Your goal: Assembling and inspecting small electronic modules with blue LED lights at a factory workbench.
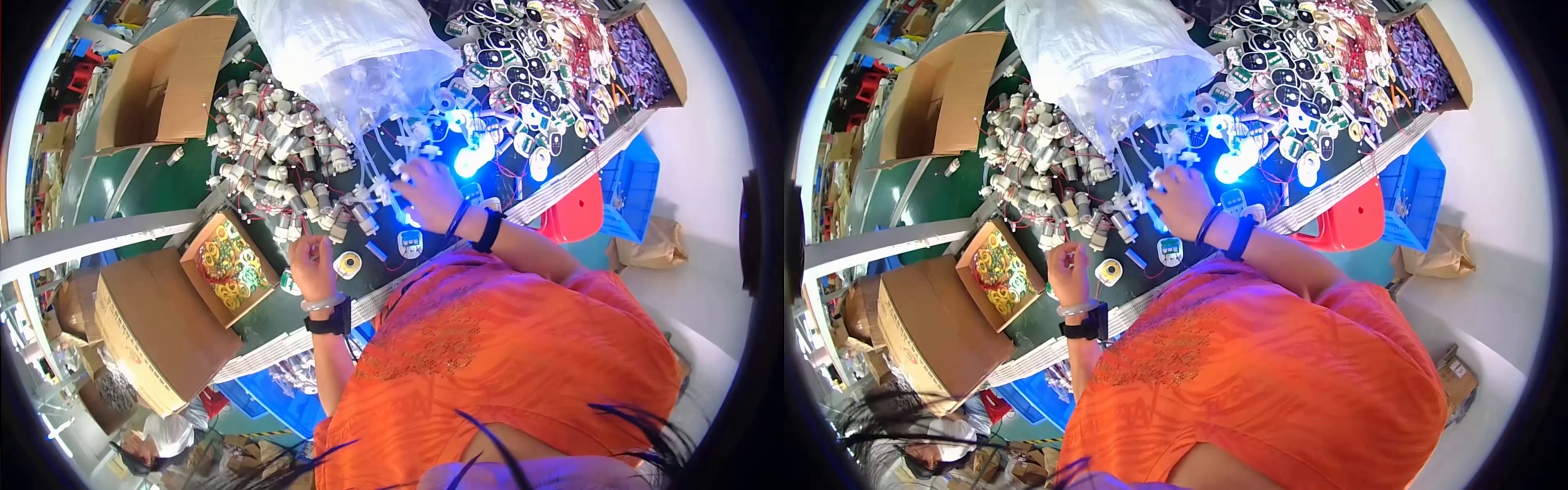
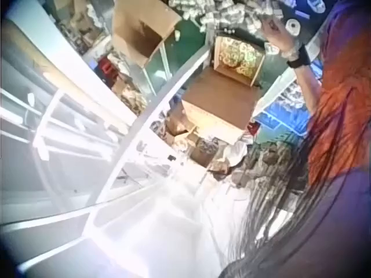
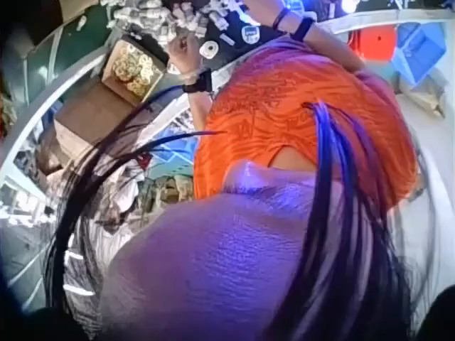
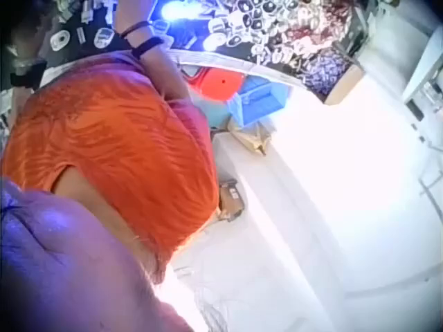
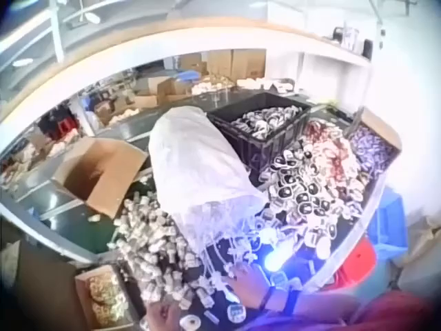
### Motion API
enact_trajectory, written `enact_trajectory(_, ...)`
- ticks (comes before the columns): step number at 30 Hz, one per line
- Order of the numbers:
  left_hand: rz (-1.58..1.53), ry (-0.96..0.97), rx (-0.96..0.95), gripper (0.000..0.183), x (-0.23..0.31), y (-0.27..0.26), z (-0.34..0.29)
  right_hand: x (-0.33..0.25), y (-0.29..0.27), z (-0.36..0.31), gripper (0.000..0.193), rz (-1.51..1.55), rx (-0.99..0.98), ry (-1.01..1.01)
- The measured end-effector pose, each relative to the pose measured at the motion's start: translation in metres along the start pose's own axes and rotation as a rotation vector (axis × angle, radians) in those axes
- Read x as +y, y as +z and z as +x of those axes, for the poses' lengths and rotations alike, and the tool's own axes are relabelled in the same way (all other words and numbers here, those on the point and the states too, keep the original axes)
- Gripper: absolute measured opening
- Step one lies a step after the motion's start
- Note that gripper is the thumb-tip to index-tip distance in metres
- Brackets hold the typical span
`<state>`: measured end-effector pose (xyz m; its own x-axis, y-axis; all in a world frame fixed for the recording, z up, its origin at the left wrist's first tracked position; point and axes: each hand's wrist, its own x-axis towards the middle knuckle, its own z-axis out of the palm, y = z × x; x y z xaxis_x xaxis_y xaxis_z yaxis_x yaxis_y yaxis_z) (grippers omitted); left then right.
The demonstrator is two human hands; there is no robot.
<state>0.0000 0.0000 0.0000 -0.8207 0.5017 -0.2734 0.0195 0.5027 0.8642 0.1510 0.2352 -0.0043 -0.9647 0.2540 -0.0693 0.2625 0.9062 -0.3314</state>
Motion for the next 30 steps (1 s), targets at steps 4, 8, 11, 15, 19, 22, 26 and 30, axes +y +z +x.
enact_trajectory(4,0.365,0.133,0.262,0.022,-0.034,-0.025,-0.020,0.004,-0.016,-0.006,0.043,0.007,0.327,0.096)
enact_trajectory(8,0.751,0.408,0.467,0.024,-0.029,-0.022,-0.022,0.007,-0.024,-0.008,0.033,0.079,0.410,0.092)
enact_trajectory(11,0.565,0.528,0.138,0.023,-0.003,-0.001,-0.014,-0.009,-0.018,-0.004,0.018,0.184,0.407,-0.074)
enact_trajectory(15,0.832,0.797,0.083,0.030,0.004,0.031,0.025,-0.029,0.012,-0.004,0.012,0.459,0.138,-0.156)
enact_trajectory(19,0.961,0.786,0.023,0.024,0.001,0.025,0.036,-0.035,0.013,-0.013,0.013,0.491,-0.208,-0.159)
enact_trajectory(22,0.890,0.730,-0.111,0.016,-0.007,0.015,0.037,-0.031,0.021,-0.018,0.014,0.492,-0.269,-0.178)
enact_trajectory(26,0.416,0.673,-0.042,0.014,-0.014,-0.001,0.035,-0.034,0.014,-0.018,0.015,0.575,-0.206,-0.169)
enact_trajectory(30,-0.129,0.182,-0.044,0.022,0.024,-0.003,0.010,-0.040,0.010,-0.010,0.019,0.873,-0.258,-0.082)
